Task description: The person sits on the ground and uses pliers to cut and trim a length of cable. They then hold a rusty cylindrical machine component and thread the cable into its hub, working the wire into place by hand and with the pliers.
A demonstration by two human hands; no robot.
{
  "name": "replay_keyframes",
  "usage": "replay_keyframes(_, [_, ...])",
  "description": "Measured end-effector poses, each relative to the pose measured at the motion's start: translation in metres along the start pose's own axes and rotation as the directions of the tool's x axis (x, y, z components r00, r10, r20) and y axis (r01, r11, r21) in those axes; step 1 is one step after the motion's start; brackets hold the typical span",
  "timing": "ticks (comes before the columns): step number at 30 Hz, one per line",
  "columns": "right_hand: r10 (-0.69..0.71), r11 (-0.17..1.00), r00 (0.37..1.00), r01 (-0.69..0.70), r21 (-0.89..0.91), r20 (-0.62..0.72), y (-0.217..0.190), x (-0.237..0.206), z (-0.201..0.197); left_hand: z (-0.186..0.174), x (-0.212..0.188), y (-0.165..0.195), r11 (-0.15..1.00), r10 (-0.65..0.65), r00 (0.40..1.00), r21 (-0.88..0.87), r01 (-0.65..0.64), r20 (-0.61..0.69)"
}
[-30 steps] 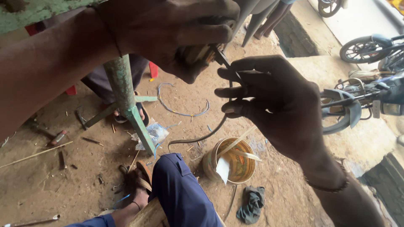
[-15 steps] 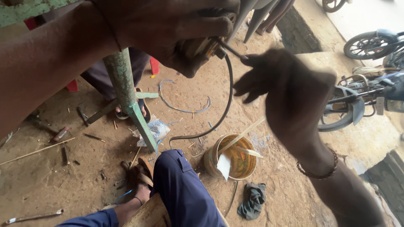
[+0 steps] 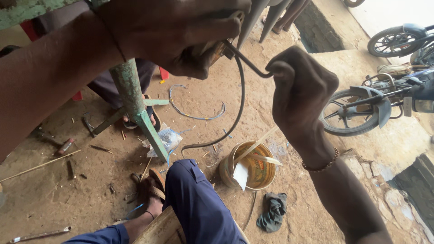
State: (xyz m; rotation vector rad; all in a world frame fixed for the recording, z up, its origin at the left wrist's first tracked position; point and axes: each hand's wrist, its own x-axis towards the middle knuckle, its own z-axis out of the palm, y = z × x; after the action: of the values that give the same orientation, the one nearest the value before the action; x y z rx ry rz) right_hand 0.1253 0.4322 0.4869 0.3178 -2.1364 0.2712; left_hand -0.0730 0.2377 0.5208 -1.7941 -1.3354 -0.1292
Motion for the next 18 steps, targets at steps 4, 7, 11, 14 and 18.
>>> replay_keyframes(4, [0.146, 0.963, 0.989, -0.150, 0.225, 0.032, 0.004, -0.009, 0.007, -0.001, -0.002, -0.002, 0.995, 0.085, 0.992, 0.068, -0.078, -0.095])
replay_keyframes(7, [0.286, 0.849, 0.951, -0.309, 0.430, 0.118, 0.002, -0.015, 0.007, -0.003, -0.002, -0.007, 0.987, 0.157, 0.965, 0.013, -0.158, -0.209])
replay_keyframes(11, [0.200, 0.934, 0.973, -0.224, 0.277, 0.113, 0.005, -0.017, 0.000, -0.009, -0.002, -0.008, 0.981, 0.189, 0.951, 0.014, -0.192, -0.244])
replay_keyframes(14, [0.053, 0.996, 0.997, -0.049, 0.071, -0.054, 0.005, -0.018, -0.008, -0.012, 0.001, -0.004, 0.987, 0.161, 0.963, 0.021, -0.161, -0.217])
replay_keyframes(18, [-0.062, 0.990, 0.998, 0.060, -0.129, -0.011, -0.002, -0.013, -0.018, -0.014, 0.005, -0.004, 0.987, 0.161, 0.957, 0.039, -0.156, -0.240])
